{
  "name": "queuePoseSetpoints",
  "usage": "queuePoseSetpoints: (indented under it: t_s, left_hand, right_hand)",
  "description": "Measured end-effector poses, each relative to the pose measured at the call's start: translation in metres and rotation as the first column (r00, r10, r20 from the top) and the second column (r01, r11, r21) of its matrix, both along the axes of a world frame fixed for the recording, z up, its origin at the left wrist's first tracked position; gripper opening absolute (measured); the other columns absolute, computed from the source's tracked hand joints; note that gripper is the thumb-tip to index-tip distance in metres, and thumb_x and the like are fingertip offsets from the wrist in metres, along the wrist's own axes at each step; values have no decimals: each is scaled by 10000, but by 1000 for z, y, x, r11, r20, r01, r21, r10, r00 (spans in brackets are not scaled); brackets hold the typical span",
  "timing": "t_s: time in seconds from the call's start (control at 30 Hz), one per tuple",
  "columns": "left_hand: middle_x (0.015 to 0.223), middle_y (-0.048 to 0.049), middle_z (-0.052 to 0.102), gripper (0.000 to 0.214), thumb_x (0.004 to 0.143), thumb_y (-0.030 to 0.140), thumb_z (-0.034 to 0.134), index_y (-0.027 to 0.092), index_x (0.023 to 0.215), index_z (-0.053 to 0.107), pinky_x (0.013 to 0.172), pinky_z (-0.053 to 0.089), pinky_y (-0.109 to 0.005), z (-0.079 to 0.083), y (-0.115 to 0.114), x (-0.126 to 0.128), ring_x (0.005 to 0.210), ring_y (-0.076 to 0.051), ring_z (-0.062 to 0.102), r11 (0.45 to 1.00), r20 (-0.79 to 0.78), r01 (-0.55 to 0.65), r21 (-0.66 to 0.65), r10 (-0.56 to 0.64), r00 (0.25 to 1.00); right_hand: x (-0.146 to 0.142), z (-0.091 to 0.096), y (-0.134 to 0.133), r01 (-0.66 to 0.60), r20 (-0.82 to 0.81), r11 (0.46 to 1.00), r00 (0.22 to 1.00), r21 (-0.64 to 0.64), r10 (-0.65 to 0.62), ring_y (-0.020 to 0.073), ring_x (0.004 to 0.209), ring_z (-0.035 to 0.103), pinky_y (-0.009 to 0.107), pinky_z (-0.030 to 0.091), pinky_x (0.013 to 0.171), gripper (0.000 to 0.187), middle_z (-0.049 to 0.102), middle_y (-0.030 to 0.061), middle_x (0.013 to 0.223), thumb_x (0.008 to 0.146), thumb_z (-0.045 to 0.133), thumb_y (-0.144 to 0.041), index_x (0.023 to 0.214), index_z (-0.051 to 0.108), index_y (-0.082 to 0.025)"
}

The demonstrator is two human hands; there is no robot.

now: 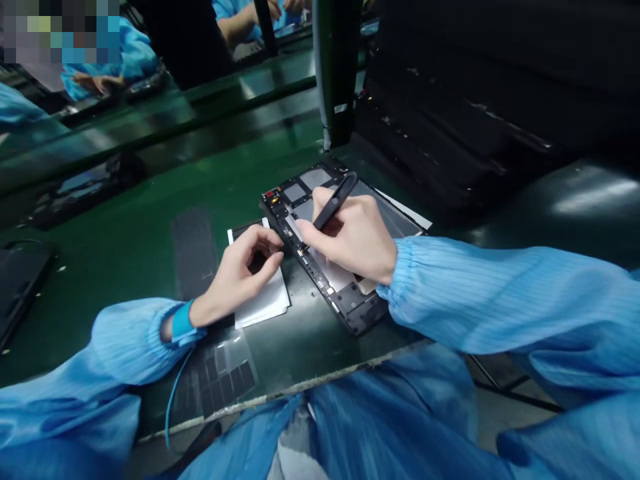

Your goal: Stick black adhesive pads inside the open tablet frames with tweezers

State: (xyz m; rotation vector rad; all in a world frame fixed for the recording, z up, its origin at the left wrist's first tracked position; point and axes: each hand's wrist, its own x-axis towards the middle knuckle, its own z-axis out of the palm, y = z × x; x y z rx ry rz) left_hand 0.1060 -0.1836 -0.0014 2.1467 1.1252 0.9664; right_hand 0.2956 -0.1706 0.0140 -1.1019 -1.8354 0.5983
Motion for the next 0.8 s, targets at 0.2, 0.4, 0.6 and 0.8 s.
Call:
queuePoseSetpoints:
  t_s: [0.2,0.4,0.6,0.8]
  left_hand:
    - [1020,-75,505,254,720,52,478,202,817,297,759,438,-298,-14,-1,-1,900,-134,483,987,32,37,157,-43,999]
    - [1021,-87,547,287,698,-9,445,203,805,283,795,451,-312,-11,-4,0,959,-153,510,985,41,110,133,-116,992]
    - [1033,-83,568,294,669,-23,426,202,812,303,806,449,-321,-12,-4,-1,969,-160,519,978,39,156,141,-163,986]
    - [1010,-72,571,288,659,-32,388,204,805,315,788,463,-303,-11,-4,0,959,-156,519,968,-3,225,111,-226,974]
  right_hand:
    - [-3,-6,3,-68,50,997,997,28,66,81,485,483,206,391,493,302,474,-39,508,791,601,-273,563,430,-174]
    - [-2,-6,3,-80,59,997,995,20,79,86,477,467,219,397,507,276,456,-38,502,797,594,-268,580,451,-177]
    - [-3,-6,-1,-88,100,991,992,99,78,96,524,500,226,401,530,235,512,-28,557,782,602,-244,595,475,-179]
    - [-4,-7,-3,-111,104,991,989,81,102,93,520,500,223,389,500,229,524,-28,566,792,584,-240,601,472,-181]
